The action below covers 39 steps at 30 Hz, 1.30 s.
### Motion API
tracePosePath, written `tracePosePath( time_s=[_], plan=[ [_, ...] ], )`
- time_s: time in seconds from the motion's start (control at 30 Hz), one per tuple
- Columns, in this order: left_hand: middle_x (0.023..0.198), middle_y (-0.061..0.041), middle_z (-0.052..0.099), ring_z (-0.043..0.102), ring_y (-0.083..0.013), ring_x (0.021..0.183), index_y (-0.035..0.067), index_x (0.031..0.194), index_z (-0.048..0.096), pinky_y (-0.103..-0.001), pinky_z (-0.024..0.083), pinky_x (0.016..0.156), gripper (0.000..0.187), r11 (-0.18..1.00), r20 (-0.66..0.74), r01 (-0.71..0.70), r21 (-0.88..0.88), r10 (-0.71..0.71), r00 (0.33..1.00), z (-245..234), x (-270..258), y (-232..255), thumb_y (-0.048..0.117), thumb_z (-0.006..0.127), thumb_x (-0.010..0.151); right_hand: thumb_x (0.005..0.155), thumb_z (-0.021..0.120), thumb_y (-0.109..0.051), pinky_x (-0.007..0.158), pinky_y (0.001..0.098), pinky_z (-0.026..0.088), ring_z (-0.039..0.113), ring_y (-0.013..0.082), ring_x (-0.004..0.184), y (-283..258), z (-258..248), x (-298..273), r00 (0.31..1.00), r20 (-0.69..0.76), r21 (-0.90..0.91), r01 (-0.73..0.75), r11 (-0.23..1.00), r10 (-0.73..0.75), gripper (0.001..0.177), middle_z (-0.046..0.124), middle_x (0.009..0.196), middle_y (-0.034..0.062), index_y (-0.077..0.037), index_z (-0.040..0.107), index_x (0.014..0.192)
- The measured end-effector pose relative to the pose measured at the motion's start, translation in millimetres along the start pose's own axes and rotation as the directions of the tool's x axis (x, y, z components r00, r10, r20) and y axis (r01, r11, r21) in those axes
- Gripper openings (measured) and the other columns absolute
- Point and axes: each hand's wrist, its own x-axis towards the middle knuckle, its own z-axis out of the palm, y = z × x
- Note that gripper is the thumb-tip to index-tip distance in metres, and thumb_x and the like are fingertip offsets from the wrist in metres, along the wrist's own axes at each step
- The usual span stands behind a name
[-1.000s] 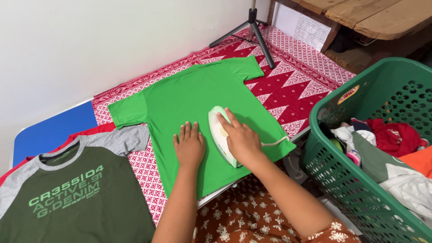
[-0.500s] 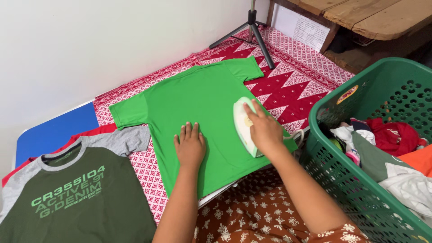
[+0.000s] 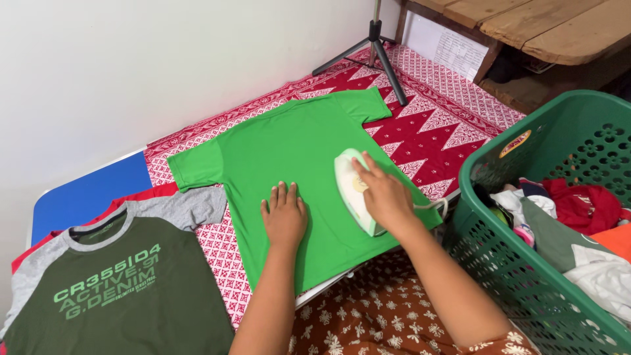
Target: The person irons a green t-shirt laid flat on a patterned surface. They use a white electric iron to smooth the fabric, moving it back and forth across the shirt's body and sleeves. The person uses their left hand to hold the shirt in place while ironing with the right hand.
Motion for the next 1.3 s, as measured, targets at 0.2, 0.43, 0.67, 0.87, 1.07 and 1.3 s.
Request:
tracePosePath(
  time_s=[0.2,0.43,0.67,0.87,1.07,1.3],
  plan=[
    [0.149,-0.012,0.056,0.049,-0.0298,0.14,0.016,0.139,0.062,-0.06,0.032,0.114,0.045,1.0,0.013,0.015,-0.005,-0.015,1.0,-2.3,-1.0,0.6,0.03,0.054,0.096,0.083,0.059,-0.004,0.082,0.0456,0.059,0.069,0.0338,0.097,-25.3,24.4,14.9,0.996,0.006,-0.006,0.094,0.996,-0.094,0.074,0.042,0.161,-0.0011,-0.03,0.049,0.151],
    [0.15,-0.011,0.055,0.047,-0.0293,0.141,0.017,0.139,0.061,-0.06,0.031,0.114,0.046,0.999,0.039,0.029,-0.021,-0.028,0.999,-1.6,-0.6,0.6,0.03,0.054,0.096,0.083,0.062,-0.008,0.078,0.0452,0.059,0.068,0.0337,0.092,-17.6,52.5,67.2,0.996,-0.037,-0.075,0.08,0.994,-0.083,0.073,0.039,0.162,-0.0012,-0.032,0.048,0.151],
    [0.15,-0.01,0.055,0.047,-0.0286,0.141,0.017,0.14,0.061,-0.059,0.031,0.115,0.046,0.999,0.03,0.026,-0.022,-0.026,0.999,-2.7,-0.4,0.8,0.03,0.054,0.096,0.088,0.059,-0.005,0.078,0.0443,0.06,0.066,0.0359,0.107,25.6,64.1,135.2,0.998,0.015,-0.16,-0.051,0.986,0.055,0.077,0.032,0.166,-0.0044,-0.039,0.042,0.154],
    [0.15,-0.01,0.055,0.048,-0.0291,0.14,0.017,0.139,0.061,-0.059,0.031,0.114,0.046,0.999,0.024,0.028,-0.031,-0.027,0.999,-4.5,-0.3,1.4,0.029,0.055,0.095,0.087,0.06,-0.007,0.085,0.0452,0.059,0.069,0.0321,0.102,32.1,53.5,138.2,0.99,0.085,-0.12,-0.106,0.987,0.117,0.079,0.026,0.168,-0.0033,-0.041,0.039,0.156],
    [0.149,-0.011,0.055,0.048,-0.03,0.14,0.017,0.138,0.062,-0.059,0.031,0.114,0.046,0.999,0.019,0.025,-0.037,-0.024,1.0,-5.4,-0.7,1.2,0.03,0.055,0.095,0.086,0.058,-0.005,0.084,0.0452,0.059,0.07,0.0331,0.099,19.9,35.2,99.5,0.988,0.105,-0.118,-0.102,0.988,0.114,0.08,0.028,0.169,-0.0018,-0.039,0.04,0.156],
    [0.148,-0.012,0.057,0.049,-0.0301,0.14,0.016,0.138,0.063,-0.059,0.032,0.114,0.045,0.999,-0.002,0.011,-0.042,-0.011,1.0,-3.9,-1.2,-0.4,0.029,0.055,0.096,0.083,0.059,-0.006,0.08,0.0469,0.059,0.07,0.0354,0.095,9.9,14.7,31.7,0.999,0.044,-0.109,-0.008,0.994,0.013,0.078,0.034,0.166,0.0022,-0.032,0.043,0.155]
  ],
)
